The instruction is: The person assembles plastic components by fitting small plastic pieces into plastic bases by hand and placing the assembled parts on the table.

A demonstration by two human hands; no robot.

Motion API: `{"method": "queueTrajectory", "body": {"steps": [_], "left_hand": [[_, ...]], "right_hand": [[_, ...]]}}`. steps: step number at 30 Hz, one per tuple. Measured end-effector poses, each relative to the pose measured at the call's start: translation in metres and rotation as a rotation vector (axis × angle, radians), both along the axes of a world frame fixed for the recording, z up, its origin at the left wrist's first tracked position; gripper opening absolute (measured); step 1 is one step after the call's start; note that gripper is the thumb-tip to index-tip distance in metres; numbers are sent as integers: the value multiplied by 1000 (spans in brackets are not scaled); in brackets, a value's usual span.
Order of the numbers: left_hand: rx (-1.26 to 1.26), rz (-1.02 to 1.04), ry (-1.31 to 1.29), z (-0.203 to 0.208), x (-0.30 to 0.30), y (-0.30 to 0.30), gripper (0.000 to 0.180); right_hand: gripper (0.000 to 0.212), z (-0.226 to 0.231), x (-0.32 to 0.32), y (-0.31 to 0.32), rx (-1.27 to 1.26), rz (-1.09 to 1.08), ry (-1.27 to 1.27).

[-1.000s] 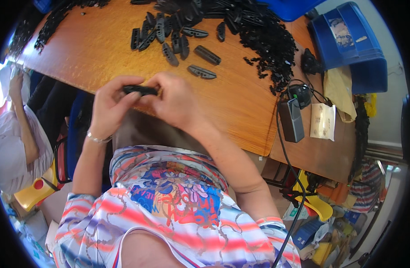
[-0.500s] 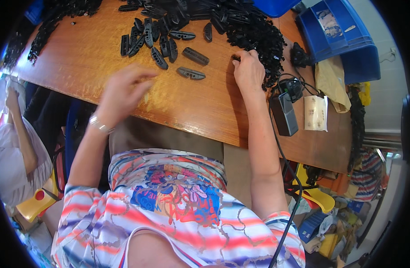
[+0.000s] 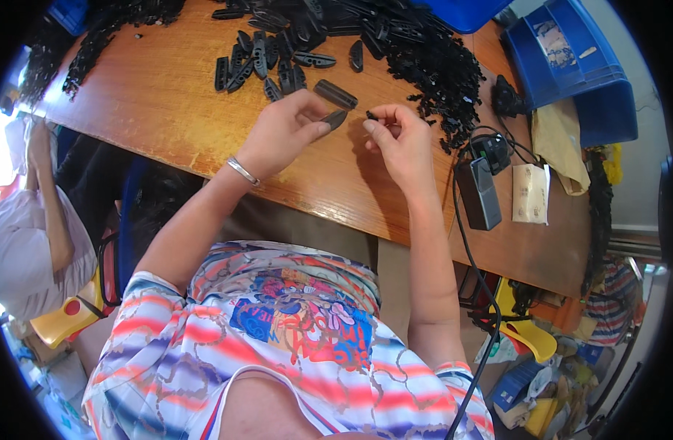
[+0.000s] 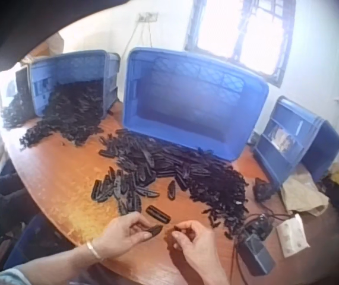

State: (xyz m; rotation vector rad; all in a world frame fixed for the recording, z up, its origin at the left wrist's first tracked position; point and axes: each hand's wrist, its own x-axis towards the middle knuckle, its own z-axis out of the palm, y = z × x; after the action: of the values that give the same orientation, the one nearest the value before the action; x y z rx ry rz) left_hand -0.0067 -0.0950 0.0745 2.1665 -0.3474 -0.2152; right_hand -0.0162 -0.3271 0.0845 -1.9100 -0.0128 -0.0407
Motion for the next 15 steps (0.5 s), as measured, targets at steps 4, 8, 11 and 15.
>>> {"method": "queueTrajectory", "body": {"steps": [4, 8, 11, 15], "left_hand": [[-979, 103, 463, -10, -9, 16, 32], [-1245, 58, 613, 0, -16, 23, 35], [-1324, -10, 628, -3, -16, 29, 35], [-1300, 15, 600, -2, -20, 29, 34]], "right_hand": [[18, 22, -22, 29, 240, 63, 53], [20, 30, -31, 45, 150, 93, -10], [17, 23, -31, 55, 154, 69, -225], [15, 24, -34, 65, 145, 58, -418]]}}
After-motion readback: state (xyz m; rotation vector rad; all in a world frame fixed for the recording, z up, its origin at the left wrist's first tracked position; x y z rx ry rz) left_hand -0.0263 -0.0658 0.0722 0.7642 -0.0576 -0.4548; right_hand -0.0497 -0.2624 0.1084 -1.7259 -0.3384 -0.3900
